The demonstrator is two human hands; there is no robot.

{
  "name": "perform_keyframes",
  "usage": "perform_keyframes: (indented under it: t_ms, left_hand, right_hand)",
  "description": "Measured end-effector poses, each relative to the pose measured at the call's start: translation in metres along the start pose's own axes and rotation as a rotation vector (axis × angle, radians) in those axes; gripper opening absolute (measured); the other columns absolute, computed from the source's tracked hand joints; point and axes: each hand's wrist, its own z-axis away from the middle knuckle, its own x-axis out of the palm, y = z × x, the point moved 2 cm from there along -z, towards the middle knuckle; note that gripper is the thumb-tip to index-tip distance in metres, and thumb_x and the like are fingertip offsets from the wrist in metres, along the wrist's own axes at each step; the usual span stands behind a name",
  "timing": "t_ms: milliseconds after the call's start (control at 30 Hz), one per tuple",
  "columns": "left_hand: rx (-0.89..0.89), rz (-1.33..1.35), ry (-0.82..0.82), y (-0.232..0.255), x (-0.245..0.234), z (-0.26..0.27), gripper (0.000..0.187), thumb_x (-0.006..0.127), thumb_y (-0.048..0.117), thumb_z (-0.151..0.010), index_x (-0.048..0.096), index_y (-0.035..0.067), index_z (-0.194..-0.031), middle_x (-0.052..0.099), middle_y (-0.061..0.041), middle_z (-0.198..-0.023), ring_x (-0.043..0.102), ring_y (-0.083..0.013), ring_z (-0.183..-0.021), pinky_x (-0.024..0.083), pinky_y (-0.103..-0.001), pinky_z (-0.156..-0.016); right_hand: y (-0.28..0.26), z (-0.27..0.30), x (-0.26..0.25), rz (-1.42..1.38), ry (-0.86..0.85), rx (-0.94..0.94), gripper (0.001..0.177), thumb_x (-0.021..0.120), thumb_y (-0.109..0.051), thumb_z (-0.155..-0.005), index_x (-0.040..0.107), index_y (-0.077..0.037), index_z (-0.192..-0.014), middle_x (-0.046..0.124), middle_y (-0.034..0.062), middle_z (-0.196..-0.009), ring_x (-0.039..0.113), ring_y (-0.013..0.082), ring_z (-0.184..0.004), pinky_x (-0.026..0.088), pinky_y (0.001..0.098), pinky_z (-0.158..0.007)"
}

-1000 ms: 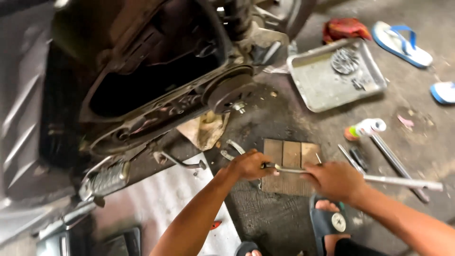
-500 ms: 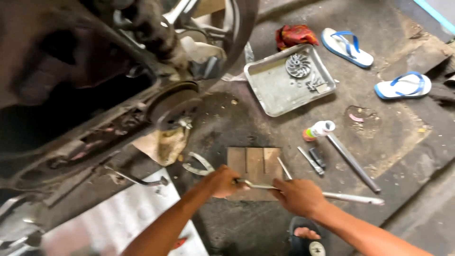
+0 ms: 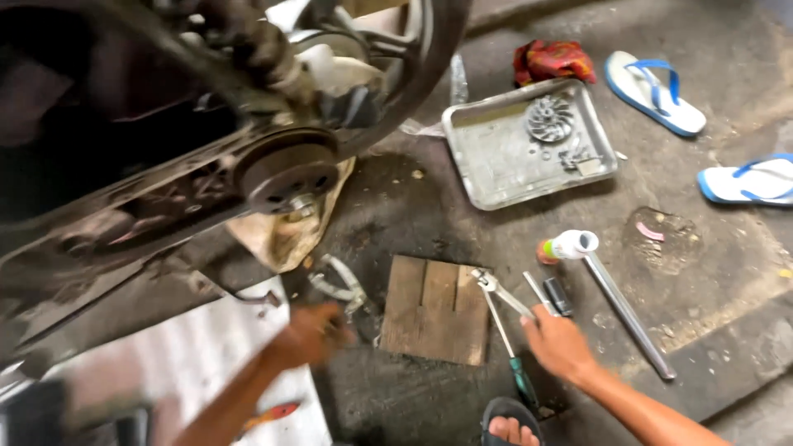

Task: Disassemble a motorcycle CVT system using a socket wrench and specialized tools

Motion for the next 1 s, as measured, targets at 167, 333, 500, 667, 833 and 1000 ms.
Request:
perform_keyframes:
  t_ms: [167, 333, 500, 667, 833, 1000]
  left_hand:
    - [-0.200, -0.173, -0.373, 0.059, 0.067, -0.060, 0.027, 0.053, 0.008, -0.088, 0.048, 0.007, -0.114, 0.048, -0.012, -0.115, 0.057, -0.0300, -0.084, 0.048, -0.046, -0.075]
    - [-0.037, -0.217, -0.540, 0.014, 0.157, -0.117, 0.044, 0.057, 0.015, -0.092, 0.042, 0.005, -0.132, 0.044, -0.019, -0.127, 0.067, -0.0485, -0.096, 0.060, -0.052, -0.078]
    - [-0.064, -0.451, -0.262, -0.007, 0.207, -0.146, 0.042, 0.070, 0.030, -0.091, 0.049, 0.017, -0.125, 0.056, -0.008, -0.121, 0.069, -0.0333, -0.105, 0.061, -0.046, -0.078]
    - [-0.009, -0.634, -0.140, -0.036, 0.215, -0.140, 0.044, 0.076, 0.030, -0.084, 0.057, 0.021, -0.123, 0.061, -0.004, -0.120, 0.064, -0.0269, -0.112, 0.062, -0.040, -0.084]
    - [0.182, -0.792, -0.075, -0.020, 0.200, -0.134, 0.048, 0.081, 0.029, -0.078, 0.062, 0.023, -0.121, 0.060, -0.004, -0.124, 0.062, -0.0227, -0.114, 0.060, -0.034, -0.083]
    - [0.183, -0.758, -0.040, 0.018, 0.173, -0.123, 0.053, 0.080, 0.026, -0.075, 0.062, 0.013, -0.123, 0.051, -0.016, -0.134, 0.057, -0.0332, -0.124, 0.057, -0.041, -0.087]
  right_hand:
    - [0.041, -0.012, 0.056, -0.120, 0.245, -0.213, 0.041, 0.057, -0.012, -0.087, 0.053, -0.007, -0.128, 0.067, 0.0189, -0.107, 0.066, 0.0424, -0.092, 0.053, 0.0505, -0.081]
    - [0.044, -0.016, 0.058, 0.065, 0.208, -0.178, 0.052, 0.065, -0.024, -0.090, 0.052, -0.015, -0.140, 0.064, 0.0155, -0.102, 0.073, 0.0415, -0.088, 0.062, 0.0525, -0.073]
    - [0.051, -0.018, 0.060, 0.153, 0.316, -0.214, 0.048, 0.063, -0.033, -0.094, 0.059, -0.013, -0.138, 0.062, 0.0080, -0.094, 0.074, 0.0346, -0.077, 0.063, 0.0440, -0.060]
    - [0.051, -0.020, 0.034, 0.119, 0.418, -0.234, 0.034, 0.066, -0.044, -0.093, 0.071, -0.022, -0.118, 0.062, -0.0005, -0.090, 0.074, 0.0233, -0.078, 0.062, 0.0346, -0.063]
    - [0.093, -0.049, 0.025, -0.104, 0.518, -0.066, 0.026, 0.073, -0.033, -0.088, 0.068, -0.017, -0.108, 0.063, 0.0035, -0.090, 0.072, 0.0266, -0.082, 0.060, 0.0394, -0.073]
    - [0.120, -0.071, 0.042, -0.123, 0.349, -0.003, 0.044, 0.073, -0.040, -0.091, 0.067, -0.008, -0.121, 0.067, 0.0126, -0.105, 0.072, 0.0340, -0.101, 0.058, 0.0462, -0.090]
